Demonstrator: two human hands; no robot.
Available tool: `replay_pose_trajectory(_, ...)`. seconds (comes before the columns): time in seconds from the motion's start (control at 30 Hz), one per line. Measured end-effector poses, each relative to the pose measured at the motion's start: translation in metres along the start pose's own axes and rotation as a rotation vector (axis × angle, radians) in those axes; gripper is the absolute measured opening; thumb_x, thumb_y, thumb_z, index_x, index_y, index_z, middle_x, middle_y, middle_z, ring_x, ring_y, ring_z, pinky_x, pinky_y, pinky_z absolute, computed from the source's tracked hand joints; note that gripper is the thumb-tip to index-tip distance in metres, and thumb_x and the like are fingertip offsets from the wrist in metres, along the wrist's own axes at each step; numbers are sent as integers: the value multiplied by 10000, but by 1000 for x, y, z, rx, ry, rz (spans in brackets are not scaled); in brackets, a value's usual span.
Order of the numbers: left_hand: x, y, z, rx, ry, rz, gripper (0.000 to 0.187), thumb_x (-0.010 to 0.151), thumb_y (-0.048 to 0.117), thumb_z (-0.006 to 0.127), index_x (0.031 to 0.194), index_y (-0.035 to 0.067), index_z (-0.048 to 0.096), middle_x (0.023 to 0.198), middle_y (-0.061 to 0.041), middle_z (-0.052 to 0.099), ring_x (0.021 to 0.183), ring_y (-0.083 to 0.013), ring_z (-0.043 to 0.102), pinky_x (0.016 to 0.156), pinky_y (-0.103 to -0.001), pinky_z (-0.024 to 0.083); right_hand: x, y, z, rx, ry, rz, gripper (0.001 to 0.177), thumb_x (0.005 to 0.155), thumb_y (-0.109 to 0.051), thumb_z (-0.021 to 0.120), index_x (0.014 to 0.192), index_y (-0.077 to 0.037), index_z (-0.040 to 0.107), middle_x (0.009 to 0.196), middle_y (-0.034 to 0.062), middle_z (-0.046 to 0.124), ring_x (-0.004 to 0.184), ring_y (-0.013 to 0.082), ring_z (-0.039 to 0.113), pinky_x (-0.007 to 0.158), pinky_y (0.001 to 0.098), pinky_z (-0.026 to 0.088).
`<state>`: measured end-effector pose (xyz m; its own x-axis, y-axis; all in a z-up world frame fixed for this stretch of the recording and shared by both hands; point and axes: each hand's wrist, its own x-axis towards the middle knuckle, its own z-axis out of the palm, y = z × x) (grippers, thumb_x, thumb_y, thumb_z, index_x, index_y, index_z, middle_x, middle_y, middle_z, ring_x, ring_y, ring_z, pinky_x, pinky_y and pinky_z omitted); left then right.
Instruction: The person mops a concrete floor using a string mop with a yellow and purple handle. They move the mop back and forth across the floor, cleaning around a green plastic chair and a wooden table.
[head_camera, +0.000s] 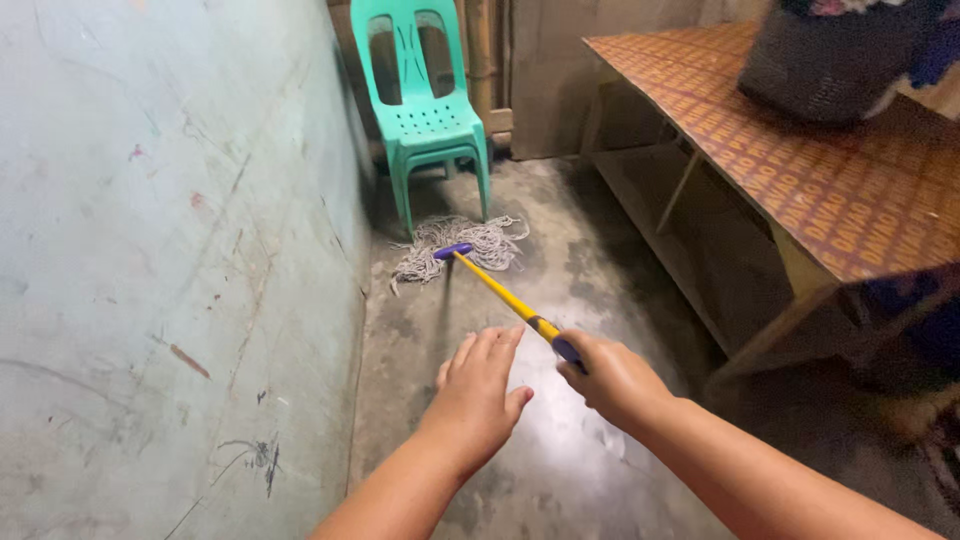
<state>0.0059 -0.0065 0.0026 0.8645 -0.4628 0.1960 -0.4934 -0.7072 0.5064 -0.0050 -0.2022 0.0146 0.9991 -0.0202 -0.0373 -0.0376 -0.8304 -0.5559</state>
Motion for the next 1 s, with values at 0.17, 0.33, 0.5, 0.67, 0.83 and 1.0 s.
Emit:
replay_pose_trajectory(0.17,47,25,1,-30,80,56,751,815,186,754,1478,143,404,1472,-120,458,1425,-374,337,1110,-521,294,13,-10,-50,-161,75,-165,293,865,-334,700,1030,-93,688,816,195,731,752,412,690,679,522,530)
replay_pose_trajectory(0.33,96,59,3,-235,450,470,494,907,77,640,1391,110,545,1389,-140,655,1382,-360,579,1195,-456,411,-18,-40,-139,-168,167,-388,267,834,-334,715,917,-81,714,732,182,716,678,395,704,635,489,555)
replay_pose_trajectory(0.5,111,84,4,-496,421,473,327,957,106,622,1271,53,549,1189,-160,692,1136,-366,675,1014,-417,527,-18,-47,-176,-122,282,-475,239,896,-371,703,965,-145,738,703,70,747,611,248,746,584,362,585)
replay_pose_trajectory(0.67,139,53,-4,-381,402,319,391,973,98,608,1356,64,531,1304,-175,668,1242,-365,636,1066,-434,493,33,-51,-152,-225,387,-456,277,889,-376,732,900,-99,717,734,143,721,669,358,700,589,441,543)
replay_pose_trajectory(0.83,144,1,-11,-223,412,274,786,847,154,694,1548,56,351,1510,-229,477,1415,-425,434,1145,-487,362,114,-46,-95,-223,266,-286,317,879,-394,694,904,-79,667,762,175,720,713,398,696,616,490,543)
replay_pose_trajectory(1.0,143,-49,-36,-141,231,83,789,866,226,738,1541,92,352,1522,-205,439,1418,-419,390,1126,-500,322,212,-23,-31,-177,222,-301,286,896,-346,681,968,-71,657,873,203,727,829,433,681,700,548,516)
